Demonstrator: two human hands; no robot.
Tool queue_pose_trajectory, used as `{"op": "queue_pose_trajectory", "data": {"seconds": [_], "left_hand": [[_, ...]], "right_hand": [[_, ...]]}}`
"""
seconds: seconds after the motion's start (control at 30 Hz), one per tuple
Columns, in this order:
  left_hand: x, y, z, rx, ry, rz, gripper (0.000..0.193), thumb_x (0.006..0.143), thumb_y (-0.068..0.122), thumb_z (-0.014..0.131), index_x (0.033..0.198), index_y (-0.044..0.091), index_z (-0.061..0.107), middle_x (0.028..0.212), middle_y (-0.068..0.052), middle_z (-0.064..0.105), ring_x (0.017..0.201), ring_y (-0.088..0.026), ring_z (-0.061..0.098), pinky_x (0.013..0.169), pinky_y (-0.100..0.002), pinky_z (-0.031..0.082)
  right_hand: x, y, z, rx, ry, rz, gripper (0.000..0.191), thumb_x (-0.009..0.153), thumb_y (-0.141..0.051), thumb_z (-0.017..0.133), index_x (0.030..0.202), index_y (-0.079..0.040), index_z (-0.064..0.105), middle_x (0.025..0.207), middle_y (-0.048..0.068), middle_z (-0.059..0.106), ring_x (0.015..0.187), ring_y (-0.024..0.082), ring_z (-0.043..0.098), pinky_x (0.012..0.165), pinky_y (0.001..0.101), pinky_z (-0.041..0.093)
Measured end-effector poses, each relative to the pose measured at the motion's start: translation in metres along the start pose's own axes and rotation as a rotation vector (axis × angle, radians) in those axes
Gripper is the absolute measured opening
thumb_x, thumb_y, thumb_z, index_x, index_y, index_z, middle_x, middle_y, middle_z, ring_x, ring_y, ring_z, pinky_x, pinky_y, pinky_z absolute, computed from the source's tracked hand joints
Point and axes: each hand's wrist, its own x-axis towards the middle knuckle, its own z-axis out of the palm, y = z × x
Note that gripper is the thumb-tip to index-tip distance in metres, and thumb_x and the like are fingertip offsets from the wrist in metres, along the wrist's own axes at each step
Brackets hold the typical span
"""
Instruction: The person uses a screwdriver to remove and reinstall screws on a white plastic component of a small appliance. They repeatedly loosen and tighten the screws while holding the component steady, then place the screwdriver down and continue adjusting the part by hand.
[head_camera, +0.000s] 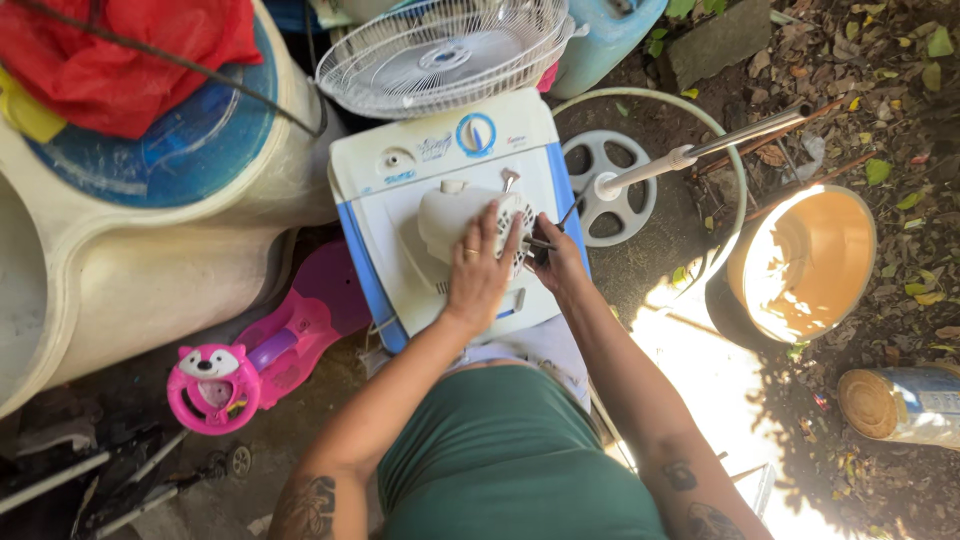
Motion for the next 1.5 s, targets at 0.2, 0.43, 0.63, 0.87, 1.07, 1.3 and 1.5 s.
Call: {"op": "queue_pose_trajectory", "data": {"seconds": [0.2,0.43,0.63,0.87,1.07,1.3,1.5], "left_hand": [[0.025,0.051,0.017,-0.046,0.041,0.153,0.073,0.095,0.037,0.05,0.158,0.002,0.039,0.155,-0.028,0.046,0.124,-0.04,0.056,0.103,-0.047,0.046],[0.016,0.098,0.02,0.485,-0.078,0.522,0.044,0.095,0.019,0.051,0.131,0.002,0.069,0.149,-0.023,0.053,0.131,-0.029,0.046,0.098,-0.038,0.035],[0.005,0.096,0.025,0.41,-0.047,0.498,0.049,0.093,0.019,0.05,0.136,0.002,0.066,0.153,-0.024,0.048,0.123,-0.029,0.047,0.098,-0.036,0.038],[0.006,0.039,0.022,-0.014,0.055,0.28,0.057,0.097,0.015,0.053,0.153,0.006,0.049,0.159,-0.025,0.04,0.126,-0.035,0.053,0.106,-0.039,0.045],[0.017,-0.017,-0.004,-0.348,-0.146,0.257,0.094,0.073,0.026,0.079,0.155,0.008,0.038,0.161,-0.022,0.029,0.131,-0.039,0.047,0.111,-0.045,0.041],[0.008,-0.06,-0.014,-0.555,-0.119,0.213,0.116,0.063,0.041,0.092,0.157,0.006,0.034,0.162,-0.017,0.029,0.134,-0.039,0.04,0.115,-0.052,0.037],[-0.019,-0.095,-0.023,-0.54,-0.091,-0.104,0.129,0.057,0.039,0.094,0.16,0.001,0.025,0.159,-0.025,0.027,0.142,-0.048,0.031,0.119,-0.054,0.033]], "right_hand": [[0.012,0.002,-0.004,-0.077,-0.065,-0.11,0.045,0.101,-0.026,0.06,0.14,-0.005,0.051,0.131,0.017,0.056,0.119,0.028,0.055,0.1,0.0433,0.048],[-0.002,0.033,-0.016,-0.764,0.339,-1.319,0.017,0.107,-0.008,0.047,0.123,-0.003,0.049,0.159,0.027,0.039,0.146,0.033,0.047,0.122,0.043,0.04],[-0.007,0.053,-0.016,-0.453,0.537,-1.059,0.019,0.104,-0.01,0.047,0.121,-0.004,0.054,0.147,0.026,0.052,0.134,0.037,0.053,0.113,0.0477,0.043],[0.015,0.019,-0.015,0.428,-0.072,-0.019,0.023,0.107,-0.018,0.053,0.125,-0.005,0.061,0.124,0.019,0.064,0.109,0.029,0.064,0.091,0.0415,0.055],[0.006,0.008,-0.017,0.626,0.016,0.079,0.013,0.108,-0.018,0.061,0.112,-0.006,0.066,0.095,0.006,0.071,0.076,0.015,0.068,0.065,0.0267,0.058],[-0.007,0.025,0.003,0.418,0.188,-0.077,0.027,0.103,-0.028,0.057,0.116,-0.009,0.072,0.093,-0.001,0.072,0.07,0.012,0.062,0.056,0.0268,0.048],[-0.024,0.039,0.036,0.37,-0.021,-0.123,0.045,0.105,-0.023,0.046,0.14,0.003,0.055,0.139,0.018,0.064,0.124,0.026,0.063,0.101,0.0369,0.053]]}}
